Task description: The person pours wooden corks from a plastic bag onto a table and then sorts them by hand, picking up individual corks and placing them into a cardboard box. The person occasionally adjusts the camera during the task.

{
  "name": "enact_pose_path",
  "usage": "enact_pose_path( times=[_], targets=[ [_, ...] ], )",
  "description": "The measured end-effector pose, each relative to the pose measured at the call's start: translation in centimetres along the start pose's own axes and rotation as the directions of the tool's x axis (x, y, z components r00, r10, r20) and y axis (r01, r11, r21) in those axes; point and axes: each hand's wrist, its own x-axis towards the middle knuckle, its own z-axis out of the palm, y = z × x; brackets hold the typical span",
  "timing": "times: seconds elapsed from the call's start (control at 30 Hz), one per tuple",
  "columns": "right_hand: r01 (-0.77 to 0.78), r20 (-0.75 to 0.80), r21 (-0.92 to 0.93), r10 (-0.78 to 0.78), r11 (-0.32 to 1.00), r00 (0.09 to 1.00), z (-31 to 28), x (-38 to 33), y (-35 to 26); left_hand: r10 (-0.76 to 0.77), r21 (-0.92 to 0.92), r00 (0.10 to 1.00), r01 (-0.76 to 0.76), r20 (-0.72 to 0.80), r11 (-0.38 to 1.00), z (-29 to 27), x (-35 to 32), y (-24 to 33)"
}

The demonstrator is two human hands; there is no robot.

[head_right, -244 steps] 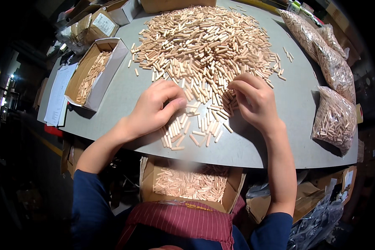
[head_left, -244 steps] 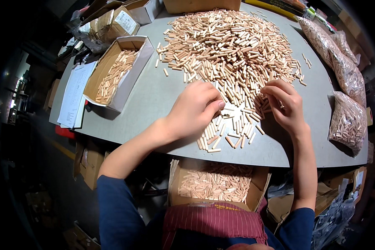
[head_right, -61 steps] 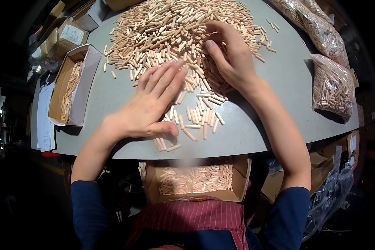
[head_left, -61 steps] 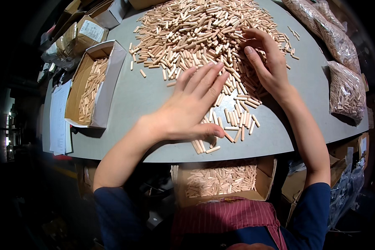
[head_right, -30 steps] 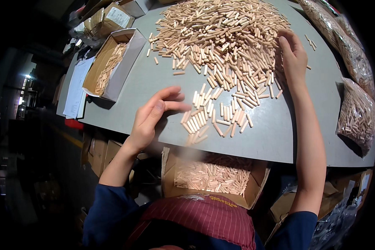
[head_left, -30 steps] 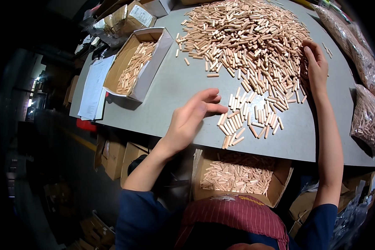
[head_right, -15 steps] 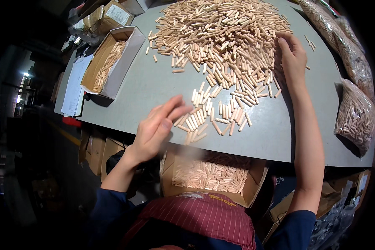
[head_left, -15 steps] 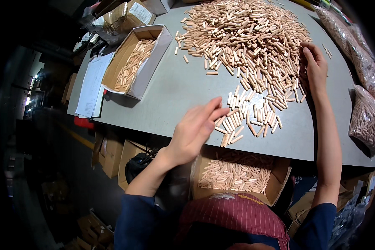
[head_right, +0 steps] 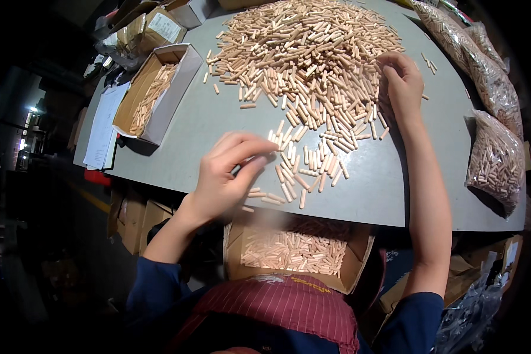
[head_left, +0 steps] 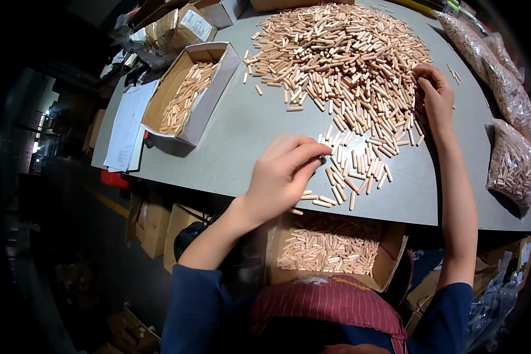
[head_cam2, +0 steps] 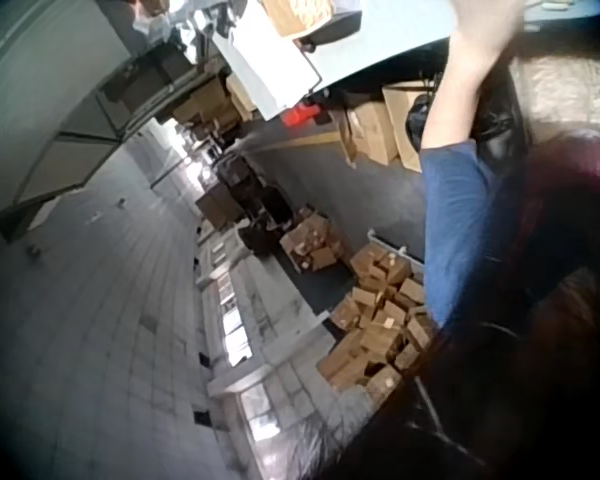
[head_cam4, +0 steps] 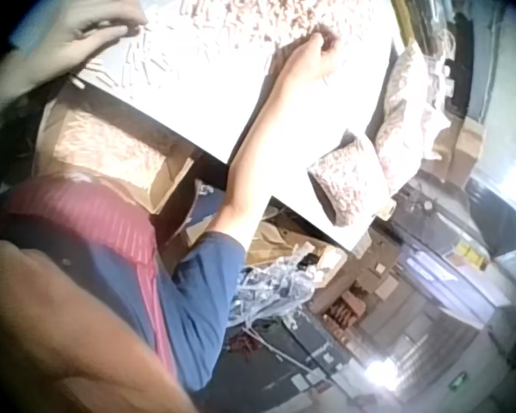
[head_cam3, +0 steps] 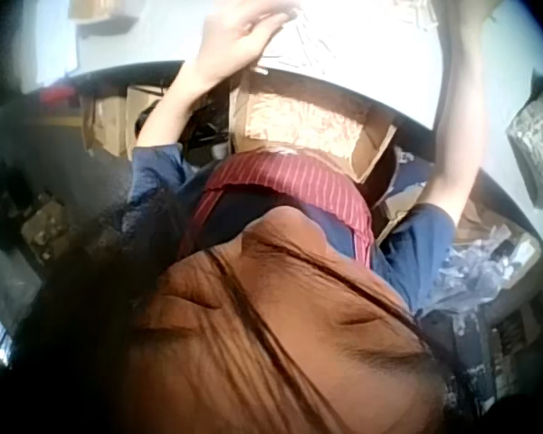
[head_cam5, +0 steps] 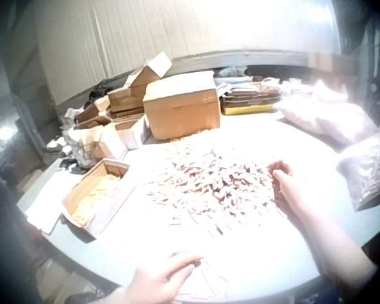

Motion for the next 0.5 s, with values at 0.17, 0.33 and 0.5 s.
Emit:
enact_pose_path(
  times=[0.17,0.33,0.5],
  targets=[
    [-0.008,0.017,-0.015,0.009,1.0,1.0,0.1,-0.3,-1.0,0.135,0.215,0.99,-0.123,-0.044,0.969,1.8,1.3,0.0],
    [0.05,0.028,-0.051,-0.049,0.997,0.998,0.2,-0.2,-1.2,0.158,0.224,0.986,-0.144,-0.047,0.964,2.0,0.9,0.5],
    [0.094,0.037,-0.134,-0.09,0.987,0.995,0.2,-0.2,-1.3,0.241,0.261,0.97,-0.233,0.0,0.937,1.9,0.9,0.5]
  ],
)
